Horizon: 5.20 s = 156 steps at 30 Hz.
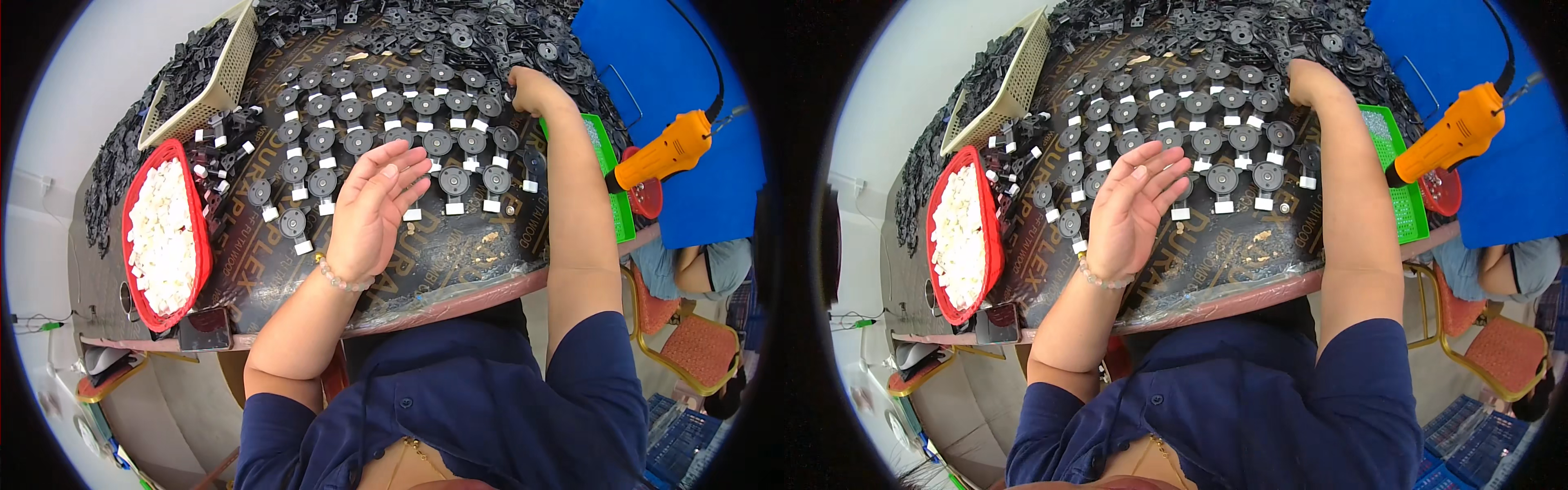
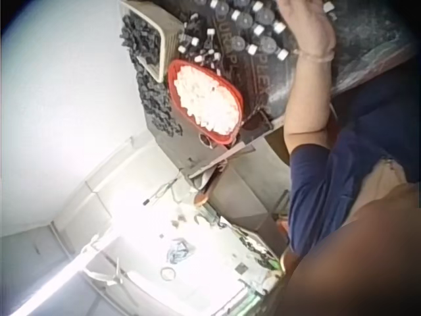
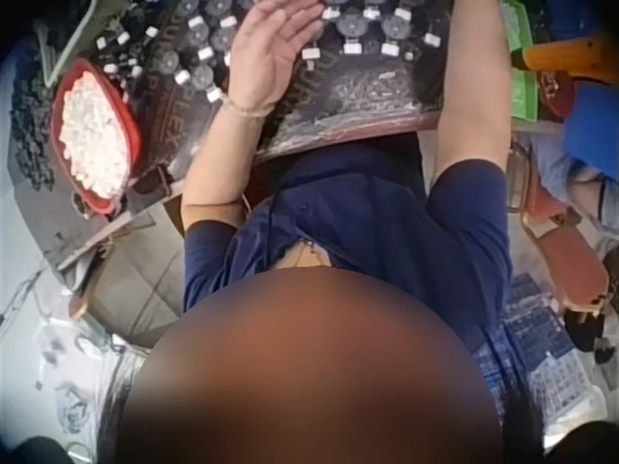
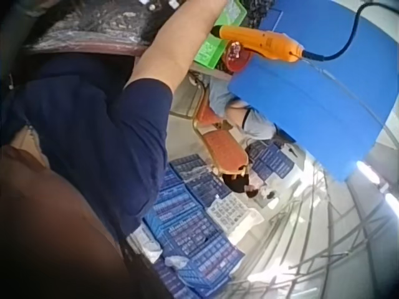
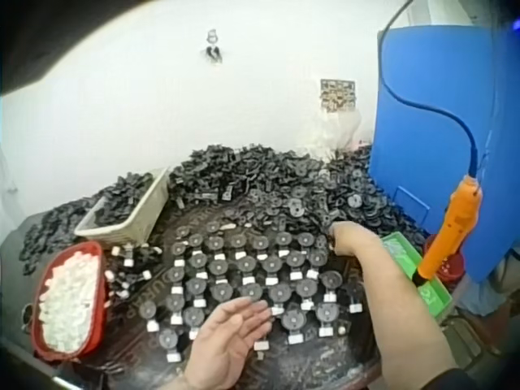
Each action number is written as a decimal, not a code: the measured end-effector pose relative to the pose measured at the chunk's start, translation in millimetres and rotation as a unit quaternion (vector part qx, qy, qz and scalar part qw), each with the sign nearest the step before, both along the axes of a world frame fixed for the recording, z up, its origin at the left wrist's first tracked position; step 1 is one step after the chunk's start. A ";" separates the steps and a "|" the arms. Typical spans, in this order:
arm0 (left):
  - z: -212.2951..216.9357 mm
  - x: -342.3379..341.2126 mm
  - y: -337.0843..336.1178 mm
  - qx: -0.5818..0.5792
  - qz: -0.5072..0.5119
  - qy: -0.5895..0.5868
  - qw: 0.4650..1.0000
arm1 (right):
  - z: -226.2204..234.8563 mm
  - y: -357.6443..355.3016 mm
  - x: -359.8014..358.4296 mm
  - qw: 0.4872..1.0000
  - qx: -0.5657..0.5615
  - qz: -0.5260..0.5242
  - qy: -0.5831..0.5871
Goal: Manually assemble small circular components onto plastic bases and secure them using an electric screwdriver.
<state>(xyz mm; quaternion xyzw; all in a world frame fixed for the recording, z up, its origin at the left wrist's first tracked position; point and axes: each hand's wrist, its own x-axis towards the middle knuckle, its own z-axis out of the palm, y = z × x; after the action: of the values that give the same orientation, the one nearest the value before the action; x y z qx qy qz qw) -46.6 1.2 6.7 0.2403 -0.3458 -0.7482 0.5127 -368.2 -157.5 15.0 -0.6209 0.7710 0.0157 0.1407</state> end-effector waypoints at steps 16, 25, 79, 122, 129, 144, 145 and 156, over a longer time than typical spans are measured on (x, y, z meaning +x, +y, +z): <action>-1.0 0.6 -2.9 0.009 0.020 -0.003 1.000 | -7.2 -26.9 0.9 0.989 -0.112 -0.003 0.098; -1.0 0.8 -2.3 0.009 0.003 0.012 1.000 | 23.1 1.9 33.2 0.996 -0.049 0.075 -0.007; 1.5 56.4 -53.1 0.111 0.138 0.268 0.947 | 86.8 -167.3 192.2 0.914 -0.107 0.284 -0.269; -0.2 21.1 -23.3 0.060 -0.051 0.138 0.987 | 21.6 127.9 150.7 0.791 -0.338 0.231 -0.455; -13.5 17.1 -21.1 0.096 -0.083 0.201 0.971 | 27.0 131.3 151.5 0.796 -0.431 0.300 -0.302; 4.0 19.2 -13.4 -0.020 -0.050 0.064 0.997 | 37.3 131.0 145.0 0.801 -0.444 0.322 -0.239; 7.7 19.4 -12.0 -0.050 -0.039 0.004 0.998 | 35.9 128.7 144.5 0.800 -0.390 0.297 -0.347; 4.3 29.9 -24.2 -0.208 0.087 -0.305 0.925 | 62.1 99.0 151.1 0.797 -0.090 0.265 -0.536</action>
<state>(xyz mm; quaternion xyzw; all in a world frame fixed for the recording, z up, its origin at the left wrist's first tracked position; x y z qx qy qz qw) -16.7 -23.0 11.0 0.3737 -0.6113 -0.5025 0.4839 -217.0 -58.5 77.1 -0.7199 0.3758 -0.3521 0.4654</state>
